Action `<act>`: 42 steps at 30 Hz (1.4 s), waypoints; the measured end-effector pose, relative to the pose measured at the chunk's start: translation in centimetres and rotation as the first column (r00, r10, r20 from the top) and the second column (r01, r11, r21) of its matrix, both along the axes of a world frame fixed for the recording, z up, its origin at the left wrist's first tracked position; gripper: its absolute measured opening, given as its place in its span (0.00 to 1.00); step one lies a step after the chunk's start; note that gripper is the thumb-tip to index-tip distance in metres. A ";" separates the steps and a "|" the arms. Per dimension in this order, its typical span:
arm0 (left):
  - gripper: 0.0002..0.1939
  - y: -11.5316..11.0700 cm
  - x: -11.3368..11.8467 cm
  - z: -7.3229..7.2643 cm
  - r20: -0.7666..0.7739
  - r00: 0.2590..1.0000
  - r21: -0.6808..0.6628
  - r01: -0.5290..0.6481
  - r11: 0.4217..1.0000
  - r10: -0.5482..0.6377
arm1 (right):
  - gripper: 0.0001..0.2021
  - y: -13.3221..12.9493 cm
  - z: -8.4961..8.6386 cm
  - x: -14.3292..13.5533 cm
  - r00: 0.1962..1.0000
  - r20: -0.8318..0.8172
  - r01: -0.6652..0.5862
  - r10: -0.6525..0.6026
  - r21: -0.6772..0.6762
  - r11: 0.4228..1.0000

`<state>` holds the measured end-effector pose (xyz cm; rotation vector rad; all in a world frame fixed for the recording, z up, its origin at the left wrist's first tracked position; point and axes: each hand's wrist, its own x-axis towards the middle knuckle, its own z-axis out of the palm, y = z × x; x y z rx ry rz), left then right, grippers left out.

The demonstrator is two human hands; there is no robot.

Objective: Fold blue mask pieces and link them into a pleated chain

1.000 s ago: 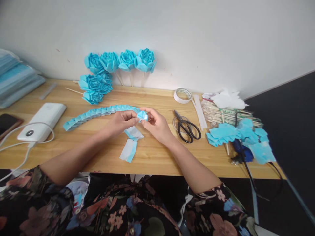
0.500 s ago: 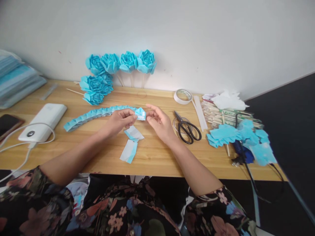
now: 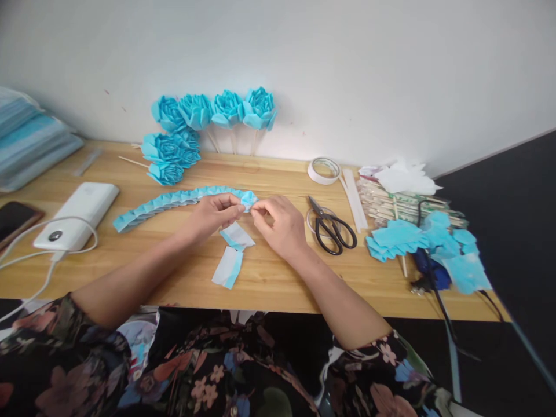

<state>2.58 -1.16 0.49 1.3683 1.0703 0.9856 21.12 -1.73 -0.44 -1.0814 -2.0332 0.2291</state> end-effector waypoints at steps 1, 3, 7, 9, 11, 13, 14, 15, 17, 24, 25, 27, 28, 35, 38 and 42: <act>0.11 0.0 0.0 0.0 -0.001 1.000 0.007 0.008 1.000 -0.008 | 0.04 0.0 0.0 0.0 1.000 0.001 -0.003 0.003 -0.011 1.000; 0.10 -0.1 0.0 0.0 -0.015 1.000 0.022 0.017 1.000 -0.017 | 0.03 0.1 -0.1 0.0 1.000 0.003 -0.011 0.011 -0.042 0.999; 0.09 -0.2 0.0 -0.1 -0.062 0.998 0.065 0.012 0.998 -0.008 | 0.03 0.1 0.0 0.0 1.000 -0.006 -0.011 0.010 -0.104 0.994; 0.09 -0.2 0.1 -0.1 -0.069 0.998 0.078 0.011 0.997 -0.006 | 0.03 0.0 0.0 -0.1 1.000 -0.017 -0.010 0.008 -0.117 0.993; 0.09 -0.2 0.1 -0.2 -0.073 0.997 0.080 0.013 0.997 -0.007 | 0.04 0.0 0.1 -0.1 0.999 -0.026 -0.021 0.018 -0.122 0.992; 0.08 -0.2 0.0 -0.2 -0.073 0.997 0.081 0.019 0.997 -0.013 | 0.04 0.0 0.2 -0.1 0.999 -0.034 -0.034 0.030 -0.129 0.991; 0.08 -0.2 0.0 -0.2 -0.069 0.997 0.082 0.023 0.996 -0.018 | 0.04 0.0 0.3 -0.1 0.999 -0.039 -0.039 0.034 -0.137 0.990; 0.08 -0.1 0.0 -0.2 -0.063 0.998 0.082 0.027 0.996 -0.022 | 0.04 0.0 0.3 -0.1 0.998 -0.044 -0.042 0.036 -0.145 0.988; 0.08 -0.1 -0.1 -0.3 -0.052 0.998 0.079 0.035 0.996 -0.031 | 0.04 -0.1 0.4 -0.1 0.998 -0.054 -0.049 0.041 -0.162 0.986; 0.08 -0.1 -0.1 -0.1 -0.049 0.998 0.068 0.043 0.997 -0.040 | 0.05 0.0 0.3 -0.1 0.996 -0.072 -0.069 0.058 -0.161 0.985; 0.08 -0.1 -0.1 -0.1 -0.045 0.998 0.063 0.041 0.997 -0.039 | 0.05 -0.1 0.4 0.0 0.996 -0.072 -0.069 0.058 -0.164 0.984; 0.08 -0.1 -0.2 -0.1 -0.031 0.999 0.036 0.037 0.999 -0.036 | 0.05 -0.1 0.5 0.0 0.994 -0.088 -0.082 0.067 -0.186 0.979; 0.09 0.0 -0.2 -0.1 -0.017 0.999 0.013 0.031 0.999 -0.031 | 0.06 -0.1 0.6 0.1 0.991 -0.111 -0.099 0.077 -0.211 0.972; 0.15 0.2 -0.5 -0.4 0.130 0.991 -0.114 -0.020 0.993 0.035 | 0.06 0.5 0.0 0.5 0.873 -0.482 -0.179 -0.079 -0.466 0.867; 0.15 0.1 -0.4 -0.3 0.126 0.992 -0.113 0.024 0.993 -0.010 | 0.16 0.8 -0.5 0.4 0.797 -0.602 -0.356 -0.047 -0.531 0.769; 0.14 0.0 -0.3 0.1 0.041 0.997 -0.085 0.062 0.994 -0.058 | 0.20 0.8 -0.6 0.1 0.781 -0.625 -0.421 -0.009 -0.536 0.732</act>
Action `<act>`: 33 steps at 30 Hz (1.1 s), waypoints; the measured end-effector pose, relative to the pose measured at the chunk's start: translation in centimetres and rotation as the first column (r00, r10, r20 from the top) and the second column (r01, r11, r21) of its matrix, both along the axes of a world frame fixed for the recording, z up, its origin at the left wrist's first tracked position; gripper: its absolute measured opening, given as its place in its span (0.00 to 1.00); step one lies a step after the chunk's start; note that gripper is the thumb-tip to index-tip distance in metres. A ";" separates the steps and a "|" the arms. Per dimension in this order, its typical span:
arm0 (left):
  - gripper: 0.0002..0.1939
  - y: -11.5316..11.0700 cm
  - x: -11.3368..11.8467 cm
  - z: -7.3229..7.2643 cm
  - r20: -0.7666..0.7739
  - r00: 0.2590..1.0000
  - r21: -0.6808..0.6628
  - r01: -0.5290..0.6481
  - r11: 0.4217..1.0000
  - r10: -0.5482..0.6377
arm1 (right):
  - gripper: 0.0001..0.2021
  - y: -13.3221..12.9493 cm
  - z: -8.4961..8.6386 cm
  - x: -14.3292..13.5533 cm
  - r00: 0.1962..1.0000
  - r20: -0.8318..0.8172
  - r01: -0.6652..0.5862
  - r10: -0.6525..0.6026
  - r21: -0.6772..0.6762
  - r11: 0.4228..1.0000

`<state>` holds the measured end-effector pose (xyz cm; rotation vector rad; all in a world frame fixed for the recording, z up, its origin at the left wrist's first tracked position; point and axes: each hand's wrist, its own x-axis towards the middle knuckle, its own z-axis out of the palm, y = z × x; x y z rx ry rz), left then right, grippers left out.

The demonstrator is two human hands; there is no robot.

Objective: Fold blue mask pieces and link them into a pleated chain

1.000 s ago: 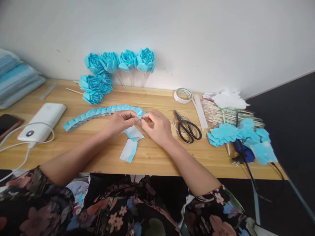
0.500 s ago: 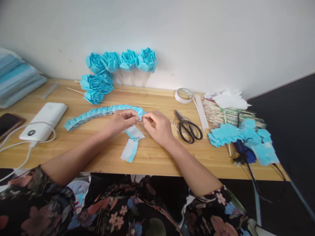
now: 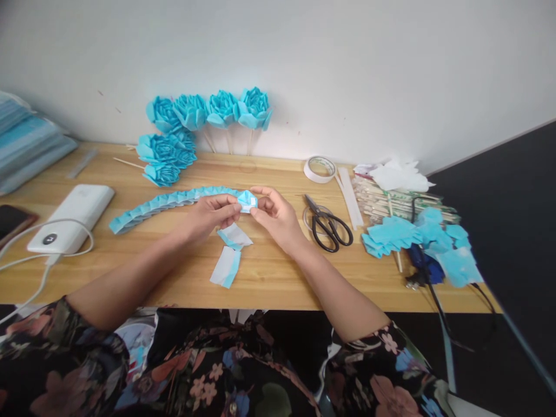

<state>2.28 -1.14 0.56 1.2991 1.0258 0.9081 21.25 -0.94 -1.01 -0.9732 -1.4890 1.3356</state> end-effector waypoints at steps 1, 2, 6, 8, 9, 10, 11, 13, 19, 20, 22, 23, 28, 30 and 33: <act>0.15 0.0 0.0 0.1 -0.009 1.000 0.007 -0.001 1.000 0.001 | 0.20 0.0 0.1 0.0 1.000 0.016 0.015 -0.015 0.019 1.000; 0.15 0.0 0.0 0.1 -0.015 1.000 0.012 -0.004 1.000 0.004 | 0.20 -0.1 0.1 -0.1 0.999 0.035 0.031 -0.032 0.039 0.999; 0.15 -0.1 0.2 0.1 -0.044 0.999 0.032 0.005 0.999 -0.003 | 0.20 -0.2 0.3 -0.2 0.993 0.105 0.042 -0.052 0.094 0.995; 0.15 -0.1 0.2 0.1 -0.047 0.999 0.048 0.010 0.999 -0.008 | 0.20 -0.3 0.3 -0.3 0.992 0.121 0.026 -0.039 0.105 0.994; 0.14 -0.2 0.3 0.1 -0.045 0.999 0.056 0.009 0.998 -0.006 | 0.19 -0.4 0.3 -0.3 0.991 0.127 0.018 -0.031 0.105 0.994; 0.14 -0.2 0.3 0.1 -0.047 0.999 0.063 0.007 0.998 -0.004 | 0.19 -0.4 0.4 -0.3 0.991 0.130 0.009 -0.022 0.100 0.995; 0.13 -0.2 0.3 0.0 -0.052 0.999 0.071 0.005 0.997 -0.002 | 0.19 -0.5 0.4 -0.3 0.991 0.130 0.000 -0.012 0.091 0.996; 0.13 -0.2 0.3 0.0 -0.069 0.998 0.087 0.004 0.996 0.002 | 0.18 -0.6 0.5 -0.3 0.993 0.121 -0.010 0.002 0.068 0.998; 0.13 -0.2 0.3 0.0 -0.086 0.996 0.117 0.009 0.993 0.001 | 0.19 -0.2 0.2 -0.1 0.995 0.101 0.017 -0.025 0.073 0.997; 0.14 -0.2 0.3 0.1 -0.087 0.996 0.121 0.009 0.993 0.001 | 0.20 -0.2 0.2 -0.1 0.994 0.103 0.019 -0.027 0.076 0.997; 0.17 -0.2 0.2 0.4 -0.081 0.997 0.125 0.004 0.992 0.006 | 0.22 -0.2 0.2 -0.1 0.994 0.108 0.021 -0.029 0.079 0.997; 0.18 -0.2 0.2 0.4 -0.075 0.997 0.127 0.000 0.992 0.010 | 0.23 -0.3 0.2 -0.1 0.993 0.116 0.018 -0.028 0.082 0.996; 0.16 0.1 0.2 -0.1 -0.041 0.999 0.166 -0.010 0.986 0.017 | 0.25 -0.6 0.5 -0.4 0.982 0.186 -0.008 -0.018 0.139 0.990; 0.15 0.2 0.2 -0.5 -0.037 0.999 0.169 -0.014 0.985 0.020 | 0.25 -0.7 0.4 -0.5 0.978 0.206 -0.015 -0.019 0.163 0.987; 0.14 0.2 0.1 -0.7 -0.020 0.999 0.156 -0.024 0.988 0.027 | 0.25 -0.5 0.3 -0.5 0.974 0.227 -0.020 -0.020 0.175 0.984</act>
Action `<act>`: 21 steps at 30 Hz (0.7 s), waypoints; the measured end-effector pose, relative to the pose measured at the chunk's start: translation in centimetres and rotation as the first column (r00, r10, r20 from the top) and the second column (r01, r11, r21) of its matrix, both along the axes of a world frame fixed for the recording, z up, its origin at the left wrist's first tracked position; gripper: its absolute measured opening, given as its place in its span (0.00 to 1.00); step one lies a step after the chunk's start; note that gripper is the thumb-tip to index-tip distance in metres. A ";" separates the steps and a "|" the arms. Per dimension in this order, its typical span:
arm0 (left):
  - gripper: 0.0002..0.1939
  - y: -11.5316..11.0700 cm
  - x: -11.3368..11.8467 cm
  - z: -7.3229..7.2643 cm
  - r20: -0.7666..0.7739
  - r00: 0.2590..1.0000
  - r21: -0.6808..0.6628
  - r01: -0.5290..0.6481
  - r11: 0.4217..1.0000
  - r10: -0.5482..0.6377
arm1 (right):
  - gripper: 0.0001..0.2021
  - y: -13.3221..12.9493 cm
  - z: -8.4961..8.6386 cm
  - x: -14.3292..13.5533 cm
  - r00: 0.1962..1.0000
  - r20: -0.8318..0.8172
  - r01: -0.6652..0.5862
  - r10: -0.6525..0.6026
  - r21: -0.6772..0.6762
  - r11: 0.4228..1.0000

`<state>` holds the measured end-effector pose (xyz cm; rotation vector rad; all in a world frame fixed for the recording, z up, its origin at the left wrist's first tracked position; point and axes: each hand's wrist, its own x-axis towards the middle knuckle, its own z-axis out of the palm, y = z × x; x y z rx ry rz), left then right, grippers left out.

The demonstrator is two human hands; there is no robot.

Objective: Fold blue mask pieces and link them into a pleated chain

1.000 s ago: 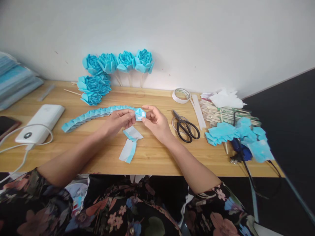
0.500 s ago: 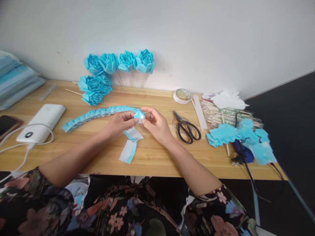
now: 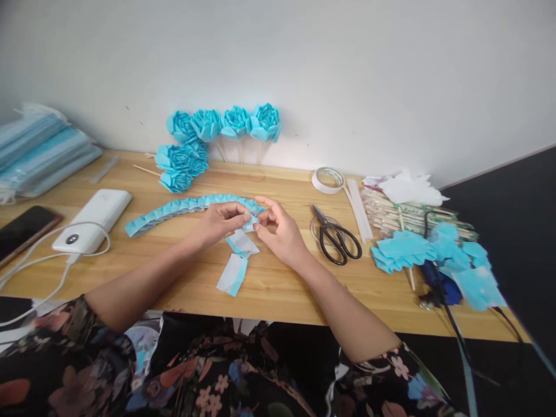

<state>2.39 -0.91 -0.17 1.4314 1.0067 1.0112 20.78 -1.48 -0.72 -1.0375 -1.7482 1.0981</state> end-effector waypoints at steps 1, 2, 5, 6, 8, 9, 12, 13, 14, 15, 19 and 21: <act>0.14 0.0 0.0 0.0 0.010 1.000 -0.004 -0.003 1.000 0.003 | 0.24 0.1 0.0 0.1 1.000 0.006 -0.002 0.002 -0.005 1.000; 0.14 0.0 -0.1 0.0 0.020 1.000 -0.010 -0.006 1.000 0.006 | 0.24 0.1 0.0 0.1 1.000 0.009 -0.006 0.006 -0.013 1.000; 0.15 0.1 -0.1 0.0 0.043 0.999 -0.023 -0.023 0.999 0.024 | 0.21 0.3 0.1 0.3 0.999 -0.010 -0.040 0.040 -0.047 0.998; 0.14 0.1 -0.1 0.0 0.050 0.998 -0.026 -0.028 0.999 0.029 | 0.20 0.4 0.2 0.3 0.998 -0.024 -0.053 0.052 -0.059 0.997; 0.14 0.1 0.0 -0.1 0.071 0.997 -0.025 -0.034 0.999 0.036 | 0.20 0.6 0.3 0.3 0.998 -0.043 -0.059 0.056 -0.073 0.996; 0.13 0.1 0.0 -0.2 0.083 0.996 -0.026 -0.037 0.999 0.039 | 0.21 0.7 0.4 0.2 0.998 -0.039 -0.052 0.049 -0.074 0.996; 0.13 0.1 0.0 -0.3 0.104 0.993 -0.047 -0.049 0.998 0.054 | 0.20 1.3 0.4 -0.1 0.999 -0.008 -0.040 0.040 -0.065 0.997; 0.14 0.2 0.0 -0.3 0.109 0.992 -0.061 -0.062 0.996 0.068 | 0.20 1.6 0.5 -0.2 0.999 -0.004 -0.052 0.052 -0.067 0.996; 0.14 0.2 -0.1 -0.3 0.117 0.989 -0.073 -0.079 0.994 0.087 | 0.20 1.9 0.6 -0.3 0.998 -0.007 -0.070 0.069 -0.073 0.995; 0.14 0.3 -0.2 -0.2 0.128 0.986 -0.081 -0.100 0.992 0.110 | 0.20 2.3 0.8 -0.3 0.996 -0.013 -0.093 0.092 -0.083 0.992; 0.13 0.6 -0.6 0.1 0.180 0.961 -0.071 -0.199 0.977 0.209 | 0.20 3.3 2.5 -0.4 0.995 -0.006 -0.095 0.095 -0.043 0.995; 0.13 0.7 -0.9 0.3 0.192 0.946 -0.064 -0.253 0.965 0.261 | 0.13 3.2 3.6 -0.6 1.000 0.021 0.014 -0.016 0.061 0.998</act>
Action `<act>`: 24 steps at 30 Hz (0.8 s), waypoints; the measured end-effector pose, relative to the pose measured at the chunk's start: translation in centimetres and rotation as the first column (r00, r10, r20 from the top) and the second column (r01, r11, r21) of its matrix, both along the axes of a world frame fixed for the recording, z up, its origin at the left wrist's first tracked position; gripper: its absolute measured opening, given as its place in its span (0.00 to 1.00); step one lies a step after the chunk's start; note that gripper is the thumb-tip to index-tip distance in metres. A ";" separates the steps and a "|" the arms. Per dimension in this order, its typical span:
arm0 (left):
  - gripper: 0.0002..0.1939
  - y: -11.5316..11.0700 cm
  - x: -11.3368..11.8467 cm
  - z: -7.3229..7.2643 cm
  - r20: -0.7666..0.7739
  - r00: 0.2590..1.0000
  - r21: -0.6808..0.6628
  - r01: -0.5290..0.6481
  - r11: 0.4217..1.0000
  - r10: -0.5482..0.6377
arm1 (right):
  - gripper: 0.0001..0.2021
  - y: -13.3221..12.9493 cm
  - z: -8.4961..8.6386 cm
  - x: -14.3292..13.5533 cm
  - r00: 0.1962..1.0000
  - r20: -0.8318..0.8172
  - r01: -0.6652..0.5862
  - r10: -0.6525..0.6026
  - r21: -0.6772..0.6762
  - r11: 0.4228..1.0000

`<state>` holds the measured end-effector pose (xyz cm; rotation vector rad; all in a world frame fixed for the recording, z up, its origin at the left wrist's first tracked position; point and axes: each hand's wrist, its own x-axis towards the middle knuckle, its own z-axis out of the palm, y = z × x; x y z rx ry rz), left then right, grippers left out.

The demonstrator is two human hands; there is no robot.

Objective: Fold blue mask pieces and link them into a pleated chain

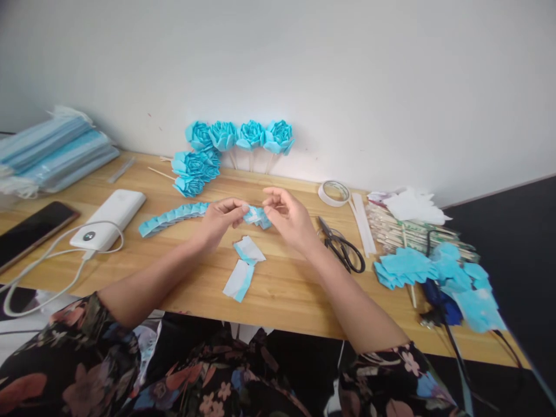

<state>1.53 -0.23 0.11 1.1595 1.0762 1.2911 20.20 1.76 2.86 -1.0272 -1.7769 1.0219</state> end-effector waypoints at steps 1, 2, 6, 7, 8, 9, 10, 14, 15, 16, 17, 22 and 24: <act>0.13 0.0 -0.1 0.0 0.002 1.000 0.006 -0.024 1.000 0.024 | 0.08 -0.2 0.5 -0.2 0.998 0.010 0.058 -0.058 0.051 0.997; 0.13 0.1 -0.2 0.0 0.001 0.999 0.017 -0.044 0.999 0.044 | 0.05 -0.5 0.8 -0.4 0.995 0.020 0.096 -0.098 0.086 0.992; 0.12 0.2 -0.2 -0.2 -0.032 0.996 0.078 -0.079 0.994 0.082 | 0.10 -1.9 0.5 -1.4 0.990 0.124 0.063 -0.068 0.047 0.997; 0.11 0.1 -0.2 -0.2 -0.042 0.996 0.089 -0.080 0.993 0.084 | 0.11 -2.1 0.1 -1.6 0.987 0.151 0.048 -0.052 0.029 0.998; 0.11 0.1 -0.1 -0.3 -0.053 0.995 0.097 -0.078 0.992 0.084 | 0.11 -2.2 -0.4 -1.7 0.985 0.169 0.038 -0.040 0.016 0.999; 0.10 0.1 -0.1 -0.4 -0.066 0.994 0.105 -0.077 0.991 0.084 | 0.12 -2.3 -0.8 -1.8 0.984 0.175 0.032 -0.033 0.009 0.999; 0.10 0.1 0.0 -0.4 -0.080 0.993 0.114 -0.075 0.991 0.085 | 0.12 -2.2 -1.2 -1.8 0.985 0.171 0.032 -0.033 0.007 0.999; 0.07 -0.1 0.2 -0.5 -0.135 0.987 0.173 -0.067 0.983 0.091 | 0.13 -1.9 -1.8 -1.5 0.991 0.130 0.033 -0.032 -0.006 0.999; 0.07 -0.1 0.2 -0.5 -0.147 0.985 0.189 -0.061 0.980 0.090 | 0.13 -1.8 -1.7 -1.5 0.992 0.121 0.038 -0.035 -0.017 0.999; 0.07 -0.1 0.2 -0.5 -0.158 0.984 0.204 -0.052 0.978 0.085 | 0.12 -1.8 -1.6 -1.5 0.993 0.112 0.043 -0.039 -0.032 0.999; 0.07 -0.2 0.2 -0.5 -0.169 0.982 0.217 -0.044 0.975 0.082 | 0.12 -1.8 -1.5 -1.5 0.994 0.102 0.049 -0.044 -0.048 0.998; 0.07 -0.2 0.3 -0.9 -0.196 0.978 0.262 -0.021 0.965 0.074 | 0.13 -1.9 -1.3 -1.6 0.996 0.067 0.065 -0.059 -0.096 0.993; 0.07 -0.2 0.3 -1.0 -0.189 0.979 0.268 -0.017 0.963 0.070 | 0.12 -1.9 -1.3 -1.6 0.995 0.071 0.073 -0.067 -0.097 0.993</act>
